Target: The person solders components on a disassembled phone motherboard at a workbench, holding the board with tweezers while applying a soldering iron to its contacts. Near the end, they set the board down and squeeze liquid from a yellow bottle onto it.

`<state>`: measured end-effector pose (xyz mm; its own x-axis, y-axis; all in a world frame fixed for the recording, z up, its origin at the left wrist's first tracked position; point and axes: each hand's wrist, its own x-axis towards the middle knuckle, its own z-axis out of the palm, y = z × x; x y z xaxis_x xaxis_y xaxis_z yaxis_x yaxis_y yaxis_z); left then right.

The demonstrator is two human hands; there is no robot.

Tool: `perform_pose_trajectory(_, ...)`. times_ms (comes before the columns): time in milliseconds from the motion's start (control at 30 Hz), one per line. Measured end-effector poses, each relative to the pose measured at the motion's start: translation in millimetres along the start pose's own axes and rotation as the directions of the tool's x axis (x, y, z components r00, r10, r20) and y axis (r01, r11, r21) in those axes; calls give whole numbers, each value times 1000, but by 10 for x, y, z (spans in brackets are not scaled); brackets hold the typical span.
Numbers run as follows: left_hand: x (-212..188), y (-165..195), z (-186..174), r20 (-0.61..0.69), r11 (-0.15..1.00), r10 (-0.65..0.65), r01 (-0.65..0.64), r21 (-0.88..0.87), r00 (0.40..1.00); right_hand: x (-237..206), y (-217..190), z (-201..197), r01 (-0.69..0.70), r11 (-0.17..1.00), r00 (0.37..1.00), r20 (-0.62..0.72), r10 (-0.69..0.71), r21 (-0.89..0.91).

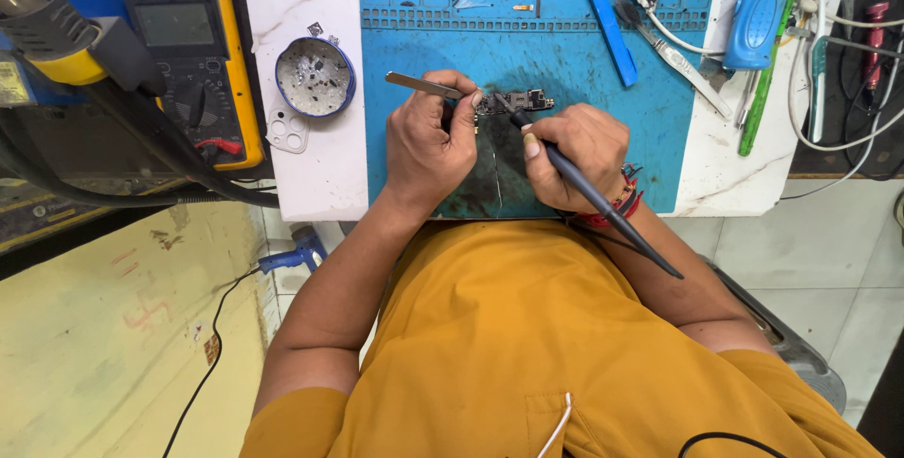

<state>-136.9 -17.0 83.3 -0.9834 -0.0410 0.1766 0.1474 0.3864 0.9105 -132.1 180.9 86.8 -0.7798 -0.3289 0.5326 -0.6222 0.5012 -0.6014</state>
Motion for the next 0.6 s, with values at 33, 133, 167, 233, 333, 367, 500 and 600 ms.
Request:
perform_pose_trajectory(33,3,2,1,0,1000,-2,2,1,1000,1,4,-5,1,1000,1000,0,-1,0)
perform_pose_trajectory(133,2,5,-5,-6,1000,5,-5,-9,1000,6,8,-3,12,1000,1000,24,-12,10)
perform_pose_trajectory(167,3,6,-6,-10,1000,10,-10,-15,1000,10,9,-4,19,1000,999,35,-19,14)
perform_pose_trajectory(233,7,5,-7,-4,1000,7,-7,1,1000,12,0,-3,15,1000,999,31,-16,14)
perform_pose_trajectory(333,4,5,-10,-5,1000,11,-11,5,1000,11,-19,-2,2,1000,1000,15,-2,19)
perform_pose_trajectory(367,3,5,-10,-8,1000,13,-13,4,1000,11,-23,-1,-4,1000,1000,9,4,21)
perform_pose_trajectory(500,-1,6,-17,-5,1000,6,-6,2,1000,11,-26,2,-3,1000,1000,23,2,26)
perform_pose_trajectory(600,-7,14,-16,-6,1000,5,-5,-2,1000,10,-23,1,5,1000,1000,23,-6,20)
